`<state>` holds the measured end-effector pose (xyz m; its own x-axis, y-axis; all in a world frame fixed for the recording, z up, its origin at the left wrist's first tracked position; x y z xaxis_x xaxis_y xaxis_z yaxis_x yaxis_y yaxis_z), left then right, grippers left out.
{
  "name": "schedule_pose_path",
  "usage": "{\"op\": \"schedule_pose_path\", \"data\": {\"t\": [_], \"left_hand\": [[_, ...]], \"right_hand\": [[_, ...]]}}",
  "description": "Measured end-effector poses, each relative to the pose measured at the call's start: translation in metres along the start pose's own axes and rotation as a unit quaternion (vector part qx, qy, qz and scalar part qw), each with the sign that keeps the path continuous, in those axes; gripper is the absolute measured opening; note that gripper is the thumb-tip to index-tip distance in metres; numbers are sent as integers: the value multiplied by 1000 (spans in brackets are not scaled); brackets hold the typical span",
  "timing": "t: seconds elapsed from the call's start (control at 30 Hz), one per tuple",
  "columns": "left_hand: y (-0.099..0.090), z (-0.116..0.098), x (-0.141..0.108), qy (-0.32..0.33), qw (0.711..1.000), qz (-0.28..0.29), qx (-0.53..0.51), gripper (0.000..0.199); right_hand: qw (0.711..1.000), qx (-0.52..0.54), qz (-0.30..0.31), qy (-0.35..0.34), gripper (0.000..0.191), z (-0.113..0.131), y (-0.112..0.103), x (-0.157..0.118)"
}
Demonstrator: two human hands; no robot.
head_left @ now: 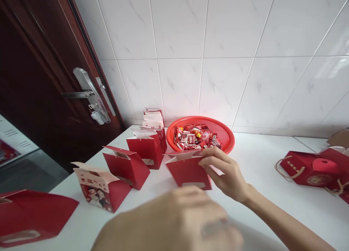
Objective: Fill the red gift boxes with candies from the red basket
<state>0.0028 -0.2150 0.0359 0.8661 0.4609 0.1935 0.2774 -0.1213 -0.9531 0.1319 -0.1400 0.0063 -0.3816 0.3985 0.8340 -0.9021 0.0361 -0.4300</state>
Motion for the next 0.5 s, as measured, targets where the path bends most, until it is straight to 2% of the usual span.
{"op": "schedule_pose_path", "data": {"t": [0.03, 0.1, 0.17, 0.23, 0.3, 0.37, 0.43, 0.5], "left_hand": [[-17, 11, 2, -14, 999, -28, 9, 23], [-42, 41, 7, -82, 995, -61, 12, 18], [-53, 73, 14, -157, 984, -80, 15, 13], [-50, 97, 23, -206, 977, -61, 12, 18], [-39, 109, 31, -219, 975, -21, -11, 22], [-31, 113, 37, -217, 975, 5, -48, 18], [-26, 112, 42, -213, 973, 7, -91, 18], [-24, 113, 45, -209, 971, -7, -120, 19]], "right_hand": [[999, -28, -14, 12, 24, -4, -8, -7], [997, -69, -30, 31, 23, -8, -19, -20], [995, -84, -34, 43, 23, -9, -24, -28], [995, -78, -36, 44, 24, -7, -26, -31], [996, -66, -47, 42, 26, -5, -28, -30], [995, -65, -67, 39, 25, -5, -31, -26], [991, -76, -92, 52, 18, -9, -34, -21], [986, -80, -111, 99, 16, -19, -36, -16]]}}
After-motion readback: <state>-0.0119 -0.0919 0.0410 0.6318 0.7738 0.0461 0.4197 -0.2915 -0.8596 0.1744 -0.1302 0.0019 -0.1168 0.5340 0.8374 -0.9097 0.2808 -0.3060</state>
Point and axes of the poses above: each hand's wrist, its own x-axis towards the middle knuckle, its own y-axis out of the palm, z = x × y, the point moved 6 cm from there along x, towards the middle knuckle, and after that the axes turned 8 degrees about x, right-handed, at the moved point
